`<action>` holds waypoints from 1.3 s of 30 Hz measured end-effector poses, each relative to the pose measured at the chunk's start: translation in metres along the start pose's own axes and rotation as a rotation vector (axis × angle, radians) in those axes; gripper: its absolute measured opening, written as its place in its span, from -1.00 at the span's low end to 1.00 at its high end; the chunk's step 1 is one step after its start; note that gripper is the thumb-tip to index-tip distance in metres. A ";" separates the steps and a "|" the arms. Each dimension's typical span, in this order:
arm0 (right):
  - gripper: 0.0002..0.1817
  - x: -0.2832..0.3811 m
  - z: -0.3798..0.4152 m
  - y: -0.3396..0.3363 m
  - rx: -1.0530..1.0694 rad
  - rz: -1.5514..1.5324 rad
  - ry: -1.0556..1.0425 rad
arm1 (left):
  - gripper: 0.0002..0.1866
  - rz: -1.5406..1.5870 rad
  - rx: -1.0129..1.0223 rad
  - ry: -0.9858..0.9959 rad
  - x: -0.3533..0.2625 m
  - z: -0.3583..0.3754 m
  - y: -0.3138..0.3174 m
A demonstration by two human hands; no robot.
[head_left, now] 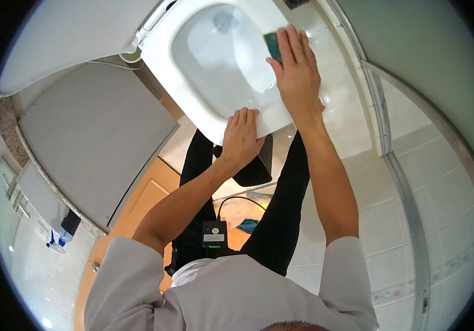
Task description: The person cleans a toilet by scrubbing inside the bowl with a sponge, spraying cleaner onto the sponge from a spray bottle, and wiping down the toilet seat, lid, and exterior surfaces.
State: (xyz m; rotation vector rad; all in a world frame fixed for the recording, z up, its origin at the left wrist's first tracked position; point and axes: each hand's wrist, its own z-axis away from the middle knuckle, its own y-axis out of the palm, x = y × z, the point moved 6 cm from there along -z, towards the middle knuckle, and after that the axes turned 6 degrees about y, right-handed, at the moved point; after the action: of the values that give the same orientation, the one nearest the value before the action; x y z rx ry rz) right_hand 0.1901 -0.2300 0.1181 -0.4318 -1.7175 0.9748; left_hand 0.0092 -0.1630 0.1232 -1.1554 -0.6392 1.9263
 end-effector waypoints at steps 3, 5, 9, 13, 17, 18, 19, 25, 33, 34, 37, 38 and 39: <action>-0.47 0.012 -0.048 0.023 -0.005 0.013 -0.082 | -0.30 0.003 0.005 -0.029 0.000 -0.003 0.000; -0.50 0.018 -0.083 0.030 0.013 -0.007 -0.138 | -0.30 0.000 0.016 -0.034 -0.002 0.001 -0.003; -0.53 0.016 -0.091 0.024 0.217 -0.195 -0.136 | -0.27 0.011 0.012 -0.009 -0.012 0.019 -0.033; -0.69 -0.007 -0.057 -0.048 0.365 -0.732 0.383 | -0.19 0.138 0.063 0.026 -0.025 0.044 -0.082; -0.74 -0.065 -0.025 -0.065 0.119 -1.074 0.599 | -0.10 0.154 -0.037 0.169 -0.042 0.064 -0.159; -0.74 -0.076 -0.016 -0.058 0.059 -1.146 0.661 | -0.03 0.089 -0.106 0.223 -0.040 0.071 -0.178; -0.74 -0.077 -0.009 -0.047 0.052 -1.146 0.658 | -0.04 0.078 -0.112 0.282 -0.044 0.073 -0.207; -0.80 -0.010 0.001 0.027 0.304 -0.500 0.295 | -0.65 -0.341 -0.438 0.235 -0.036 0.081 -0.354; -0.81 0.002 0.019 0.090 0.513 -0.226 0.356 | -0.54 -0.848 -0.883 0.236 0.032 0.059 -0.473; -0.81 -0.002 0.021 0.096 0.486 -0.222 0.354 | -0.54 -0.848 -0.870 0.229 0.043 0.052 -0.491; -0.79 -0.008 0.026 0.106 0.477 -0.186 0.342 | -0.52 -0.910 -0.942 0.260 0.051 0.027 -0.516; -0.78 -0.011 0.028 0.108 0.476 -0.158 0.355 | -0.51 -0.921 -0.962 0.268 0.050 0.018 -0.520; -0.76 -0.014 0.030 0.109 0.476 -0.129 0.369 | -0.50 -0.930 -0.982 0.274 0.049 0.008 -0.522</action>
State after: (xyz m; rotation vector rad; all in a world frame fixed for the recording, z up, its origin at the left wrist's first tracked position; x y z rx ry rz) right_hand 0.1492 -0.1858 0.0213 -0.1696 -1.1234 1.0922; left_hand 0.1794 0.1724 0.4889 -1.2749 -1.6869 0.6057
